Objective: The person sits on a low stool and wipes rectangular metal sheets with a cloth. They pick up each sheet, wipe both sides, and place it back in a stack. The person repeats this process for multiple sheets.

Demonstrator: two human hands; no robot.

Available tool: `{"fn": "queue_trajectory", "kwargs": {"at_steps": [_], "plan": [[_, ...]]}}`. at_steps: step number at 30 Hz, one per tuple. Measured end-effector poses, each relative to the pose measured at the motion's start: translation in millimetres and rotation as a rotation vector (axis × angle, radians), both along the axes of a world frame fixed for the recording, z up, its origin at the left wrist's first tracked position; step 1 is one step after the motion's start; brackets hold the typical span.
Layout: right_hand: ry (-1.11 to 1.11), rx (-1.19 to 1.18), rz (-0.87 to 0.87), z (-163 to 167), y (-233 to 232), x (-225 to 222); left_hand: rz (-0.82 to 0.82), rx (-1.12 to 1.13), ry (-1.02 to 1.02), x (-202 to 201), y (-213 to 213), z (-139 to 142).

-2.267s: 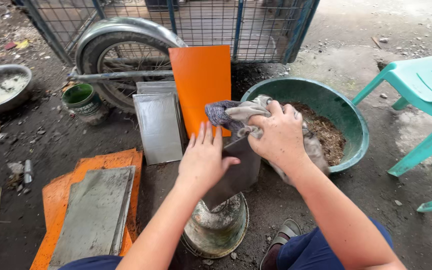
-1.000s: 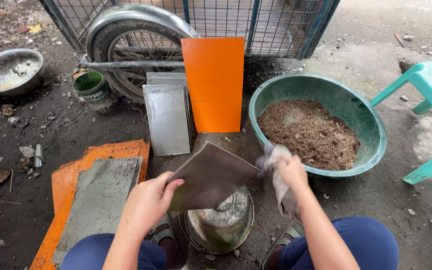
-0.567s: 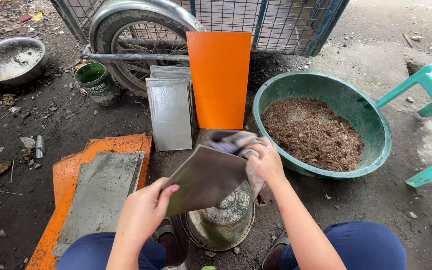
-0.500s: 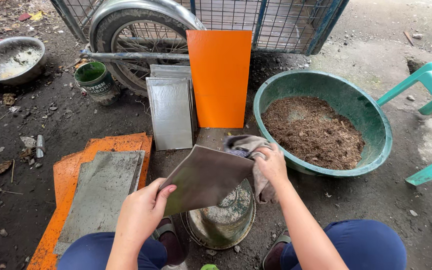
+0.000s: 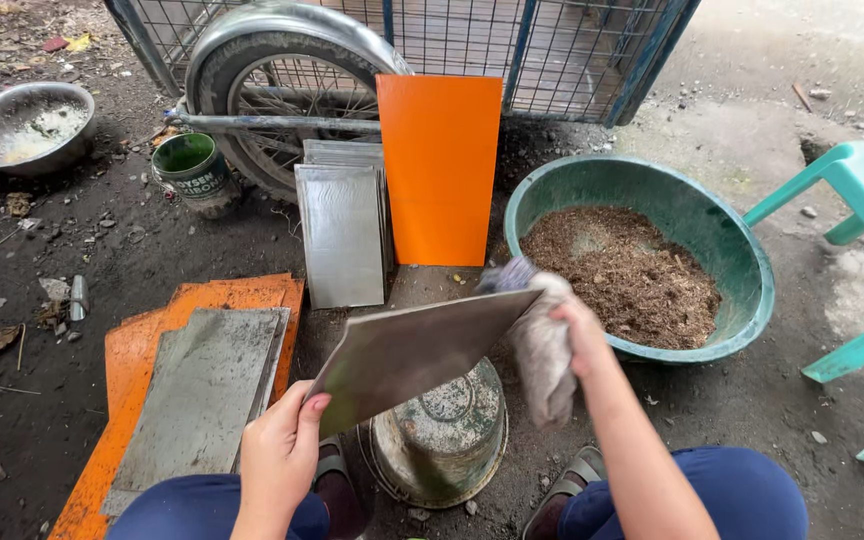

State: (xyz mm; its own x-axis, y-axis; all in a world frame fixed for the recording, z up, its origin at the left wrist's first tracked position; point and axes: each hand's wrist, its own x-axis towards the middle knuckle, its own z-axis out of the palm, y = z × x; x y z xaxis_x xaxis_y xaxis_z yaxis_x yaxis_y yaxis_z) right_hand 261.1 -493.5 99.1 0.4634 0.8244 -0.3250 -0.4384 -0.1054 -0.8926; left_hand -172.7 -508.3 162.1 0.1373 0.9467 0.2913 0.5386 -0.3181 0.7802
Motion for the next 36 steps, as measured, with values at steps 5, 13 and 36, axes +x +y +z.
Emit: {"fn": "queue_trajectory", "kwargs": {"at_steps": [5,13,36], "plan": [[-0.574,-0.032,0.037,107,-24,51,-0.086,-0.05,-0.551,14,12,-76],[-1.543,0.138,-0.054,204,-75,20,0.065,-0.295,-0.401,97,-9,-166],[-1.904,0.06,-0.144,182,-59,-43,-0.43,-0.775,0.18,106,-21,-103]]}}
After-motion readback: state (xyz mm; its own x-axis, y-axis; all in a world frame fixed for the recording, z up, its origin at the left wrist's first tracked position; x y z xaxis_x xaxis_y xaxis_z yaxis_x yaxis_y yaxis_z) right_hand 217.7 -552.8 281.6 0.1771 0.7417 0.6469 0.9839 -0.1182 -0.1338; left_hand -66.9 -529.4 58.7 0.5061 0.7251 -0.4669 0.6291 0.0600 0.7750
